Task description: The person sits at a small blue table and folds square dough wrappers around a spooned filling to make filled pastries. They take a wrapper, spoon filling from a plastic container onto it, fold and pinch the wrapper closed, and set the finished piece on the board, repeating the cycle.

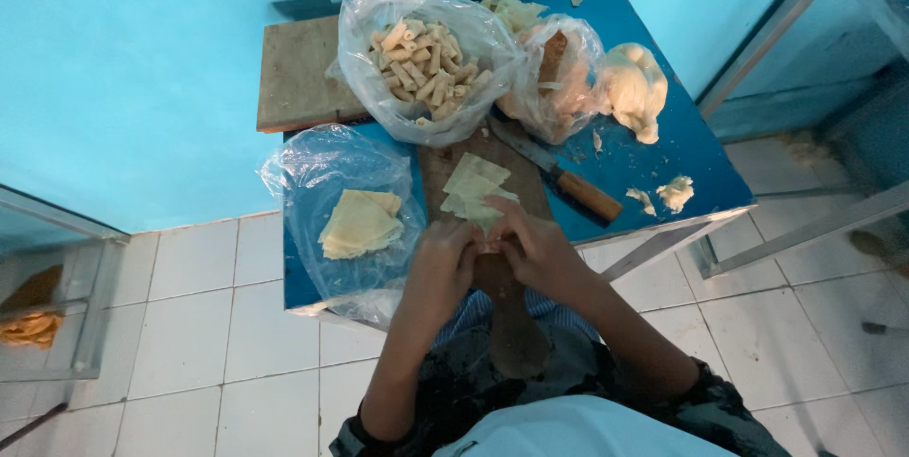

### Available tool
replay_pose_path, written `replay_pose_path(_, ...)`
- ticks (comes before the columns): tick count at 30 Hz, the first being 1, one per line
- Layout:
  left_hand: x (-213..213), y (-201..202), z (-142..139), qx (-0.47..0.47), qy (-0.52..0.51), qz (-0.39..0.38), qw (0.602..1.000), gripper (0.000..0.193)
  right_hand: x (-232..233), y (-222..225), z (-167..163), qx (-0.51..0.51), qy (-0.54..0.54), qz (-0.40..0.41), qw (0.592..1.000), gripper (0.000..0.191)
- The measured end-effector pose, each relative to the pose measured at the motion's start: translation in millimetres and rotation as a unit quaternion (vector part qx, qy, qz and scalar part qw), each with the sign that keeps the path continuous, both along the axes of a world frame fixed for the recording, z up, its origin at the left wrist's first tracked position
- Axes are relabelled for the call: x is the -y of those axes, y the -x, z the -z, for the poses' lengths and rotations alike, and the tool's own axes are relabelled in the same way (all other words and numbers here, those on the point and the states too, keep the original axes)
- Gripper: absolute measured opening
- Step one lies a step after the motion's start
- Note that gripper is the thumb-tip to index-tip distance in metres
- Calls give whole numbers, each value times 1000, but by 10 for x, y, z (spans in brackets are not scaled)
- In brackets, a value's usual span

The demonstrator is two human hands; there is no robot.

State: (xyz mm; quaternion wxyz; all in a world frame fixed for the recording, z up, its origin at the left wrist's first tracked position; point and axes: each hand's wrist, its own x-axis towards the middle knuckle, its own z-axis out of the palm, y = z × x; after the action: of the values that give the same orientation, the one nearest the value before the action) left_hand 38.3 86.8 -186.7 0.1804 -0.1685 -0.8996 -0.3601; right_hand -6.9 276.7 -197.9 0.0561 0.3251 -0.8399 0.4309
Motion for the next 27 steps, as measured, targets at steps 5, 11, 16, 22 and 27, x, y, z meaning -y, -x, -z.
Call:
replay_pose_path(5,-56,46,-35,-45,39,-28,998,10,-11,-55,-32,-170,-23,17,985,51)
replay_pose_path(11,-37,34,9,-66,61,-28,996,11,1,-58,-66,-209,-44,10,977,46)
replay_pose_path(16,-26,5,51,-73,90,-41,992,15,31,-60,2,-243,-33,50,968,49)
replay_pose_path(22,-40,84,74,-67,126,-85,986,16,12,-60,67,-277,-73,37,957,48)
replay_pose_path(27,-84,130,35,-98,84,-118,984,39,48,115,59,-236,-70,35,969,50)
